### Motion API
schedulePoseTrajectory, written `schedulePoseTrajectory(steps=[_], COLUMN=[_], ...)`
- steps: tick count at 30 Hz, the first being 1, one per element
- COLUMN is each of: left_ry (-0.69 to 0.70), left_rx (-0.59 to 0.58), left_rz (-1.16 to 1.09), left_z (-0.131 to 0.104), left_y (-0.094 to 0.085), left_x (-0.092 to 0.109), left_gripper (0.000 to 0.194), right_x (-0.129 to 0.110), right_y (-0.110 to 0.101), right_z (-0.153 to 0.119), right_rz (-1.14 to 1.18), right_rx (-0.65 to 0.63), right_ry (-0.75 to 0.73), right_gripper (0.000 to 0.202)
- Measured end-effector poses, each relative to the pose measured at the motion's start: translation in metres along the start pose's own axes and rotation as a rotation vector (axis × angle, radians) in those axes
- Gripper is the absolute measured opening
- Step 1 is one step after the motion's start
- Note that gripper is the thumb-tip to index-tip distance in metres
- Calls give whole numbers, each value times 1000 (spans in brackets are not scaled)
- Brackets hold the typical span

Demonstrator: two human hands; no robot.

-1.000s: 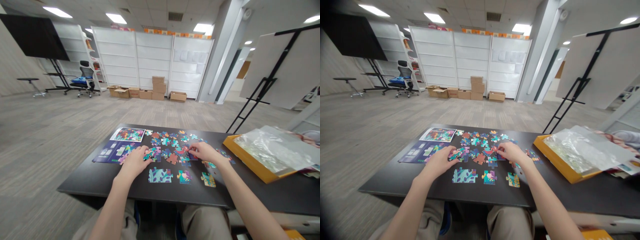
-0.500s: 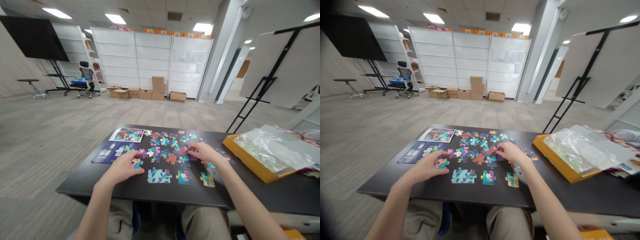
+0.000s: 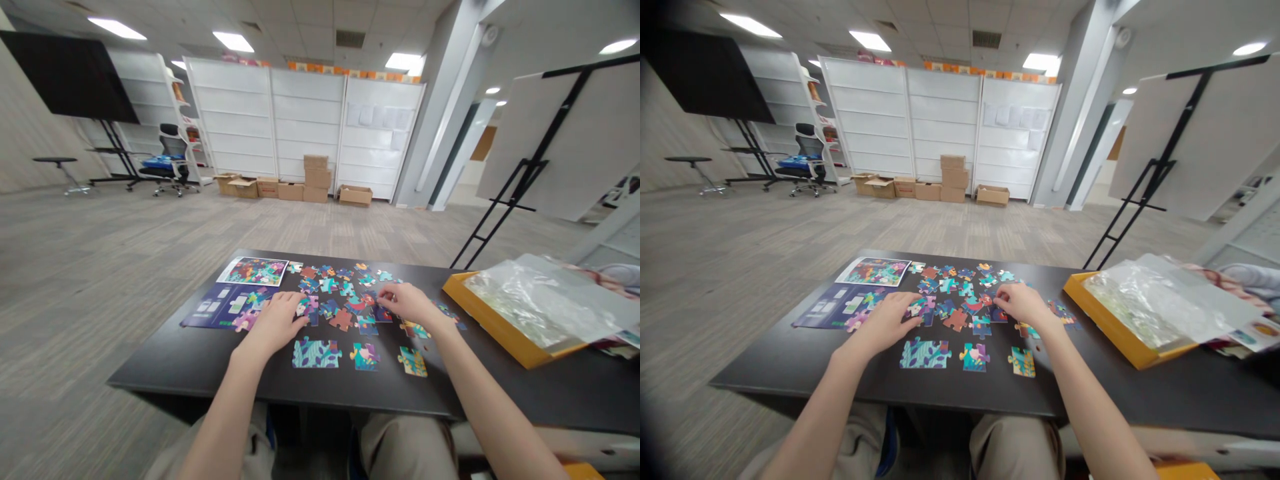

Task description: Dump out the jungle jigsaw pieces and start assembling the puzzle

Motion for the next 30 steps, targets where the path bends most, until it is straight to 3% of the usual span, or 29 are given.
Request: schedulePoseTrajectory(steps=[6, 17, 21, 26, 30], left_ry=[-43, 26, 57, 75, 63], left_rx=[-42, 112, 91, 49, 56], left_rz=[28, -271, -265, -285, -301], left_z=[7, 1, -2, -6, -9], left_y=[5, 0, 0, 1, -7], left_x=[-2, -6, -4, -1, 0], left_gripper=[45, 47, 44, 54, 35], right_x=[15, 15, 19, 44, 67], right_y=[-12, -6, -8, -19, -26], right_z=[-1, 2, 2, 1, -1], right_rz=[-28, -46, -20, 17, -31], right_rx=[84, 84, 94, 174, 261], right_ry=[127, 100, 98, 155, 272], right_gripper=[23, 20, 20, 23, 25])
Point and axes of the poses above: each hand's wrist, its own z-axis towards the middle knuckle, its own y-axis out of the palm, x = y × z, the point moved 7 cm from there along z, towards the middle knuckle, and after that the axes turned 4 degrees about z, right-handed, at the moved point
